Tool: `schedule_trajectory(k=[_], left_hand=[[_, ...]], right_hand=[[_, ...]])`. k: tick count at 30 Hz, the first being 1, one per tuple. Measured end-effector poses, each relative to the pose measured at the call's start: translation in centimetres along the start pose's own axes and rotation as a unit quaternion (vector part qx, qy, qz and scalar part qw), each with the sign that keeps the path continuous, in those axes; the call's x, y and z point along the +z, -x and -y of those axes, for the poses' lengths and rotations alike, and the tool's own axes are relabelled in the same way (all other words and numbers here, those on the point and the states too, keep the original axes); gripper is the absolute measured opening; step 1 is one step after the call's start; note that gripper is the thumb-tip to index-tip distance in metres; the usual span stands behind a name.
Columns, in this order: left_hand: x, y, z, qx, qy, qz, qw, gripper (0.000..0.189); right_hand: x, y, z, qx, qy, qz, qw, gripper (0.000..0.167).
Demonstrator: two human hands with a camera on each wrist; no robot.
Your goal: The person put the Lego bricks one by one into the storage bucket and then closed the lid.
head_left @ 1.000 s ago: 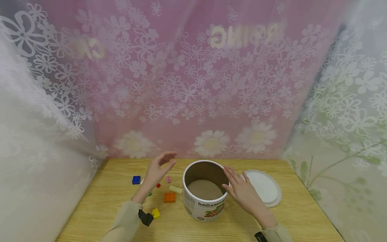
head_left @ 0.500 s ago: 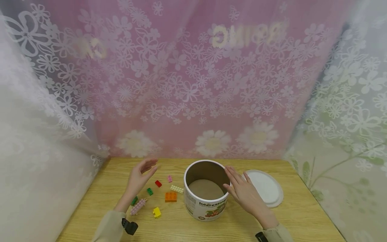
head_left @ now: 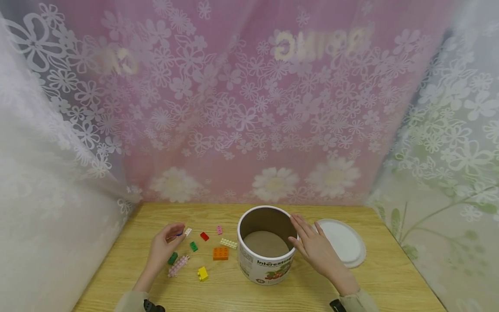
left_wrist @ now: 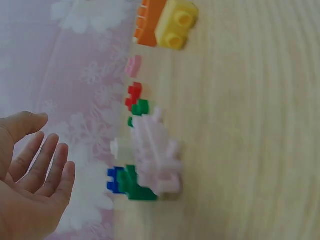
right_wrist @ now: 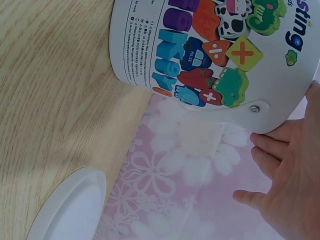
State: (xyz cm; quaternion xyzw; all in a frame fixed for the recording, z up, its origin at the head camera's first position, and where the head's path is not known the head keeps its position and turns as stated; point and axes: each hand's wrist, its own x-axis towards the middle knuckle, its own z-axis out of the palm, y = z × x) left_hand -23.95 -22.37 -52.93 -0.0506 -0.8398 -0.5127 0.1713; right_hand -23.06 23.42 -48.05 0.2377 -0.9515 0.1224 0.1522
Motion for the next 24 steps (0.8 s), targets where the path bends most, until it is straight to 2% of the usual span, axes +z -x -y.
schedule_trajectory(k=[6,12,19,24], left_hand=[[-0.8,1.2,1.9,-0.045,-0.016,0.023,0.9986,0.035],[-1.3,2.2,3.2,-0.085,-0.031,0.046,0.9948,0.037],[-1.6,2.6,4.0,-0.106,-0.083,0.065,0.9887,0.039],[-2.1,2.8,4.3,-0.118,-0.090,0.084,0.9854,0.041]], right_hand=[[-0.1,0.0,0.0,-0.001,0.002,-0.004,1.0000,0.067],[0.0,-0.1,-0.1,-0.004,0.004,-0.007,1.0000,0.067],[0.2,0.1,-0.2,-0.004,0.001,-0.006,1.0000,0.067],[0.2,0.0,-0.1,-0.007,0.002,-0.008,0.9999,0.066]])
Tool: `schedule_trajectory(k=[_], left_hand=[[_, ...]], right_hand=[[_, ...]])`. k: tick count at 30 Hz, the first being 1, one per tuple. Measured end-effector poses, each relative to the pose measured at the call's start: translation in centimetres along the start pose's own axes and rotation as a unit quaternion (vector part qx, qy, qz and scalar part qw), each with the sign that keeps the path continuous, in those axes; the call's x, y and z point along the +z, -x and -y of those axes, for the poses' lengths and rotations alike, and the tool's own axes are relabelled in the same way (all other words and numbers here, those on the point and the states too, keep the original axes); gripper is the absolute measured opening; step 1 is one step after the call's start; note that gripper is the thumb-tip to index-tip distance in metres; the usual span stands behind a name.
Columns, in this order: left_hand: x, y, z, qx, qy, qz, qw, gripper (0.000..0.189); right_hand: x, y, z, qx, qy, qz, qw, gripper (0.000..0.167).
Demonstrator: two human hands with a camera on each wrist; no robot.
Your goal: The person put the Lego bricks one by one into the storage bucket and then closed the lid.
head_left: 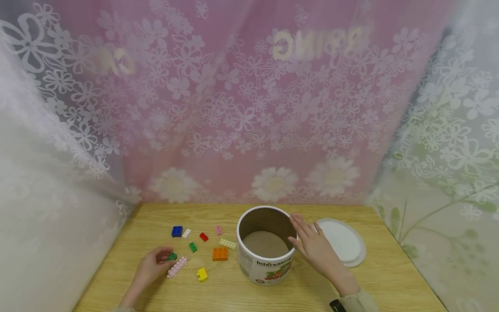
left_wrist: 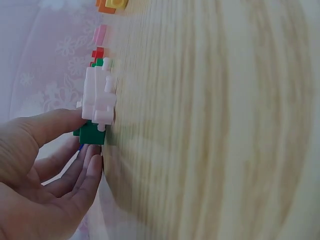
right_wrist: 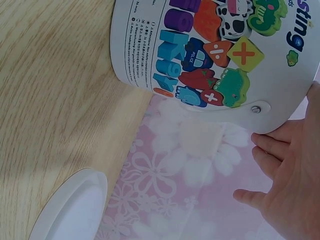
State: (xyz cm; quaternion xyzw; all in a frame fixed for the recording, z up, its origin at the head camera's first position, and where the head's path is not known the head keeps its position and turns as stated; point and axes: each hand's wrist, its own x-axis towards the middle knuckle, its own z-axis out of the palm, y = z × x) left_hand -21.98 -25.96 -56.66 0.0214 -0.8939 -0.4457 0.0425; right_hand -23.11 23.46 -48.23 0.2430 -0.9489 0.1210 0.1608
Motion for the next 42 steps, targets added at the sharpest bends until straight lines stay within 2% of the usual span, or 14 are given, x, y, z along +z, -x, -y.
schedule_trajectory(k=[10,16,22,29,42], left_hand=[[-0.3,0.1,0.2,-0.009,-0.023,0.004,0.9997,0.027],[-0.3,-0.2,-0.3,0.008,-0.031,0.001,0.9995,0.025],[-0.7,-0.7,-2.6,0.011,-0.002,-0.002,0.9999,0.027],[-0.9,-1.1,-5.2,0.021,0.006,0.011,0.9997,0.024],[-0.6,-2.3,-8.7,0.080,-0.006,0.021,0.9965,0.025]], right_hand=[[-0.1,0.0,0.1,-0.002,0.000,0.002,1.0000,0.066],[0.0,0.1,0.1,-0.001,-0.001,0.000,1.0000,0.066],[0.0,0.0,0.0,0.000,0.002,-0.003,1.0000,0.066],[-0.1,0.0,0.2,0.003,-0.001,0.000,1.0000,0.066],[0.1,0.0,0.1,0.002,-0.008,-0.008,0.9999,0.066]])
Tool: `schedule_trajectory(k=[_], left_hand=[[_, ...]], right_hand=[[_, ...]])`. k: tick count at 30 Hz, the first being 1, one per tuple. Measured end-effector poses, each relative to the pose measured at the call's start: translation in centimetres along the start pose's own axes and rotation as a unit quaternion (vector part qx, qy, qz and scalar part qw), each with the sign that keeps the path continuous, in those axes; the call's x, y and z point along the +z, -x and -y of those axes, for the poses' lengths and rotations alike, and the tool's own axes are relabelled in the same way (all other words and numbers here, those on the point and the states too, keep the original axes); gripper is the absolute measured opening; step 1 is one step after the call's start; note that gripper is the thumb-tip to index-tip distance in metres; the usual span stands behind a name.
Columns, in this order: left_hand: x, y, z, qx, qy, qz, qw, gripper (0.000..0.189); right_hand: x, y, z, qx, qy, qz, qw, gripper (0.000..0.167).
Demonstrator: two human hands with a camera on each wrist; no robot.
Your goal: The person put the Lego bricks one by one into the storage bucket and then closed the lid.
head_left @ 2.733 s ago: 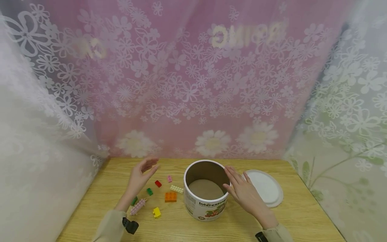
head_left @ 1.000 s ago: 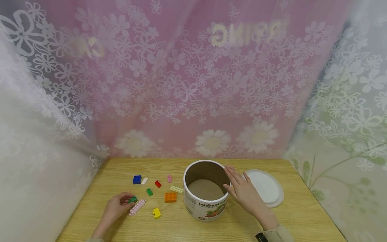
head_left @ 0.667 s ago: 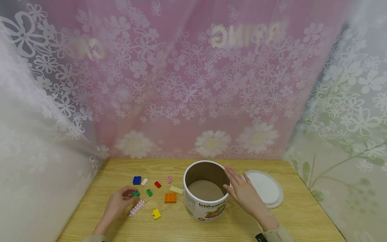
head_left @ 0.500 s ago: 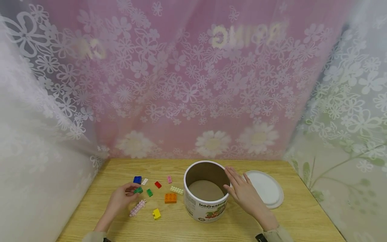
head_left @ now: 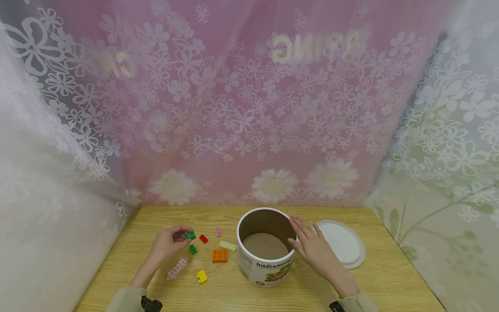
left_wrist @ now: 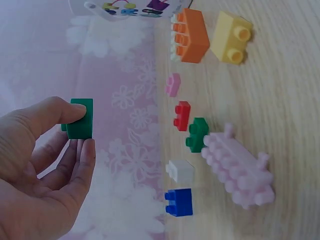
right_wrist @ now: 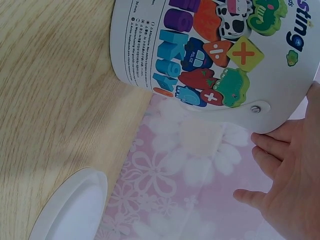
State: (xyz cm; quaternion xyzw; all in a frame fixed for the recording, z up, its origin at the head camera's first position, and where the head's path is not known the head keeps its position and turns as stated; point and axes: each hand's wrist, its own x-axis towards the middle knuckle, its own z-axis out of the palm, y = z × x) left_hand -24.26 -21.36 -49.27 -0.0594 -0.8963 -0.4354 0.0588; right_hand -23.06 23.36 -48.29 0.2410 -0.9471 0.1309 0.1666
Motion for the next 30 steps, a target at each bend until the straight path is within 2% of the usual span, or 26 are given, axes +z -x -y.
schedule_trajectory(k=[5,20,26,30], left_hand=[[0.4,-0.5,-1.4,0.018,0.009,0.003,0.9998,0.024],[3.1,-2.2,-5.4,0.081,0.049,0.028,0.9951,0.024],[4.1,-2.7,-7.0,0.089,0.053,0.031,0.9941,0.024],[4.7,-3.1,-8.0,0.084,0.071,0.048,0.9928,0.025]], right_hand=[[0.0,0.0,0.1,0.001,-0.004,-0.001,1.0000,0.065],[0.0,0.0,0.2,-0.011,0.012,-0.010,0.9998,0.064],[-0.1,0.0,0.2,-0.014,0.014,-0.016,0.9997,0.064],[-0.1,0.1,0.1,-0.006,0.012,-0.004,0.9999,0.065]])
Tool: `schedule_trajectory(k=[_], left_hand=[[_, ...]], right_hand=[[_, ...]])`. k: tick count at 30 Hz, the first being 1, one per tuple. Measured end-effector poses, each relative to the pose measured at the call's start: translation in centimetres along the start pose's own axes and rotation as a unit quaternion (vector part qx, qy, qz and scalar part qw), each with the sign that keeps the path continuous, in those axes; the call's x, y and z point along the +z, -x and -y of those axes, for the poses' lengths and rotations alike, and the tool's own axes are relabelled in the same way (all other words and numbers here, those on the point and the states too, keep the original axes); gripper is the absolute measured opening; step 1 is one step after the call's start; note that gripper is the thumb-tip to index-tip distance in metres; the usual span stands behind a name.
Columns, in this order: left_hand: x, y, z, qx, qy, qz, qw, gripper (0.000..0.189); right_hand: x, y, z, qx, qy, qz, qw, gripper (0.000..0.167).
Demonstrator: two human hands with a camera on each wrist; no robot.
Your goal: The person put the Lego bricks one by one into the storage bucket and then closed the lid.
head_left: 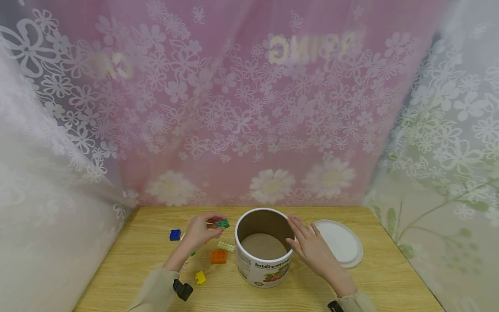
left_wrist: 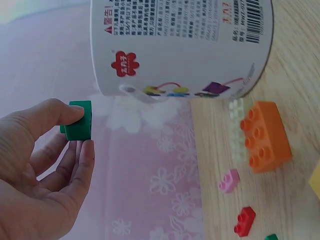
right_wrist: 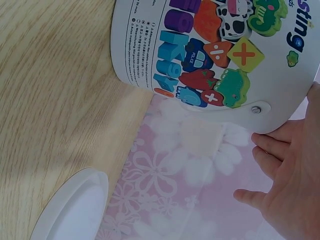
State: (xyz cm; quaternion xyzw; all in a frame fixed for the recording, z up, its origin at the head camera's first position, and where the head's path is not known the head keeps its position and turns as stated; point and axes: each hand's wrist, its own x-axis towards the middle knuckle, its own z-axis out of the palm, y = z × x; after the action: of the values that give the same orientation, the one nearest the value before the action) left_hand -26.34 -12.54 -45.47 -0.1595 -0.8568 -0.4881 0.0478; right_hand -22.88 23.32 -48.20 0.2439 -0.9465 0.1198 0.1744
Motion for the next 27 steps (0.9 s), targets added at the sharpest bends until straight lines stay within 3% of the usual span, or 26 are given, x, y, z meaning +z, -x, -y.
schedule_trajectory(k=[4,13,21,27], left_hand=[[0.5,-0.4,-0.7,-0.008,0.014,0.014,0.9998,0.024],[1.8,-1.4,-1.8,0.037,0.014,0.037,0.9985,0.022],[3.3,-2.4,-3.3,0.051,0.022,0.066,0.9963,0.023],[4.7,-3.4,-3.6,0.078,0.024,0.075,0.9939,0.021]], right_hand=[[0.0,0.0,0.0,0.002,-0.002,0.002,1.0000,0.065],[0.1,0.0,0.1,0.005,-0.006,0.003,1.0000,0.065],[0.1,0.0,0.1,0.004,-0.001,-0.001,1.0000,0.065],[-0.1,0.0,0.2,-0.001,0.001,-0.006,1.0000,0.064]])
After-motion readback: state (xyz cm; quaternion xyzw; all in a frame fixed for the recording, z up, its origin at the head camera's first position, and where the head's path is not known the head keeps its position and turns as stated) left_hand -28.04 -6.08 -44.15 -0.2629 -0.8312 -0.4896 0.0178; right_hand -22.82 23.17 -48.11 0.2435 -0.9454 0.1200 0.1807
